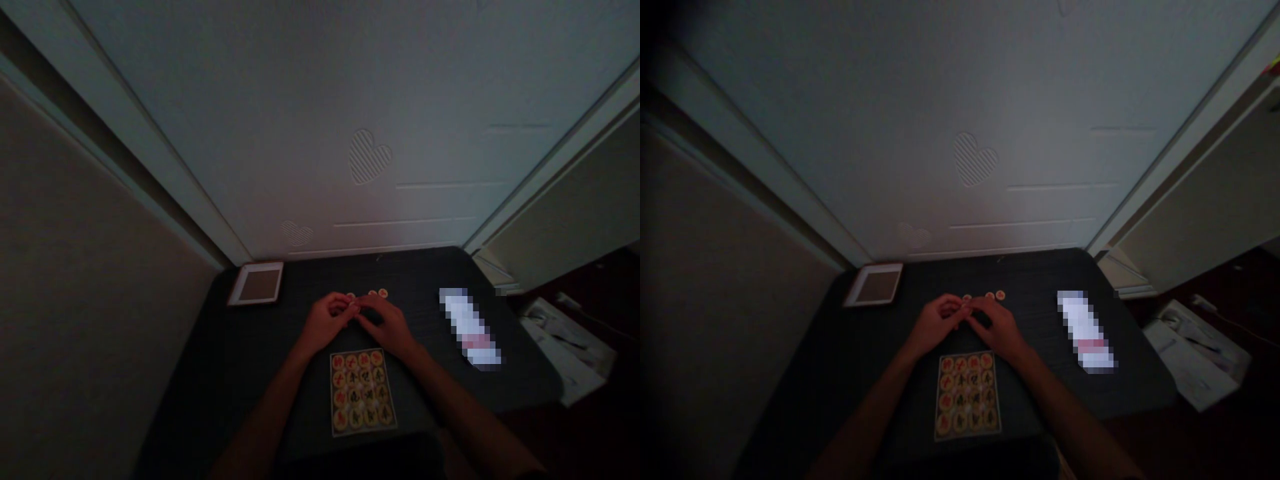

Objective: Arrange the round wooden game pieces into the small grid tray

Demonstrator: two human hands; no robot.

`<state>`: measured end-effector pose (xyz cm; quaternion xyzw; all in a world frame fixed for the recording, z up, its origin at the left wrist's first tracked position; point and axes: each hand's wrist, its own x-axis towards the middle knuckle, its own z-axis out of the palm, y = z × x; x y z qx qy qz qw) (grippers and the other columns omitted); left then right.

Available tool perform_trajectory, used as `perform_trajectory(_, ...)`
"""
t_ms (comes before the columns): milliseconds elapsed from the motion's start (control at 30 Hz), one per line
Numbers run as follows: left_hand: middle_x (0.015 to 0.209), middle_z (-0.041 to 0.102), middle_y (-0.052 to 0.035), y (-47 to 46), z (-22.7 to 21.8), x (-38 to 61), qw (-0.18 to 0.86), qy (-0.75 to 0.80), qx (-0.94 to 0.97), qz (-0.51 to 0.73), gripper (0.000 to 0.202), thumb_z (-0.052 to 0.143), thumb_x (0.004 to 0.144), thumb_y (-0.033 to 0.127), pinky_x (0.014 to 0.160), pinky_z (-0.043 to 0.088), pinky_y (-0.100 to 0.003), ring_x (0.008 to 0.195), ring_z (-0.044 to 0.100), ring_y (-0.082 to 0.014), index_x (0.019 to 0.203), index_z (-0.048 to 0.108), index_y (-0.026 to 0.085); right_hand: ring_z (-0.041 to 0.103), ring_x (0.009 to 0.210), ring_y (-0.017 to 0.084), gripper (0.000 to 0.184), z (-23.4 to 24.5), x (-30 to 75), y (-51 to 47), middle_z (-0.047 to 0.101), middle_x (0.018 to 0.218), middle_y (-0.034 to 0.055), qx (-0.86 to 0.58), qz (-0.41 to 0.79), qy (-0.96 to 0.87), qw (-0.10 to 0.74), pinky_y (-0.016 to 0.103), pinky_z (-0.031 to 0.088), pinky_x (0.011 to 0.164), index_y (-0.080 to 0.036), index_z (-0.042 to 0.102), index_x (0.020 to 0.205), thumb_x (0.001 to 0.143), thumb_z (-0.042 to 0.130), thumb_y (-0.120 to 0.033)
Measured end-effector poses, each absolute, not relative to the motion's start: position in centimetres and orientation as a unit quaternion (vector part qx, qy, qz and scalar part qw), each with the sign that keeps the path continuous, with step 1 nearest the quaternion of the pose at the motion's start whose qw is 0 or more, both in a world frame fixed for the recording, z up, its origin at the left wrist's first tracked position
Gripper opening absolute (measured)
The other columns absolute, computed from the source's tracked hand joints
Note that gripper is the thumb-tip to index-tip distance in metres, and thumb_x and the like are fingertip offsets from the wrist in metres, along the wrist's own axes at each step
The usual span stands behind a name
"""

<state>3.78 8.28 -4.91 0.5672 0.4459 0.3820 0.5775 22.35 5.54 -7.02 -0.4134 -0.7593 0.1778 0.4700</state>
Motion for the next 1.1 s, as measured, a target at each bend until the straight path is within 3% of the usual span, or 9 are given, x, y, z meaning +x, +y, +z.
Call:
perform_trajectory(433,0.089,0.078,-0.0063,7.8,-5.2,3.1,0.545,0.463,0.6,0.359,0.031,0.066,0.089,0.044,0.065,0.056,-0.028,0.064,0.071,-0.0155,0.103,0.069,0.017,0.072,0.091,0.021,0.028,-6.8,22.8,5.8,0.077,0.106,0.0045,-0.452,0.23,-0.741,0.44,0.04,0.053,0.096,-0.027,0.07,0.118,0.09,0.071,-0.031)
perform_trajectory(700,0.103,0.076,-0.0103,7.6,-5.9,3.5,0.56,0.418,0.61,0.374,0.039,0.066,0.09,0.042,0.079,0.06,-0.034,0.079,0.074,-0.0189,0.118,0.063,0.016,0.07,0.081,0.02,0.03,-7.0,23.1,6.1,0.078,0.096,0.0045,-0.469,0.282,-0.704,0.453,0.036,0.057,0.085,-0.026,0.071,0.117,0.089,0.071,-0.036)
perform_trajectory(867,0.099,0.076,-0.0104,7.6,-6.4,3.5,0.569,0.416,0.606,0.368,0.04,0.066,0.09,0.041,0.072,0.059,-0.032,0.083,0.074,-0.0204,0.121,0.06,0.016,0.069,0.075,0.018,0.032,-7.1,23.0,6.0,0.077,0.091,0.0033,-0.464,0.335,-0.682,0.455,0.031,0.057,0.074,-0.025,0.071,0.119,0.09,0.07,-0.039)
perform_trajectory(1100,0.1,0.077,-0.0097,7.6,-6.4,3.6,0.568,0.415,0.611,0.362,0.039,0.065,0.091,0.042,0.073,0.059,-0.032,0.085,0.075,-0.0208,0.121,0.06,0.017,0.07,0.077,0.018,0.031,-7.1,22.9,6.0,0.077,0.092,0.004,-0.476,0.35,-0.668,0.452,0.03,0.058,0.072,-0.024,0.072,0.119,0.092,0.067,-0.039)
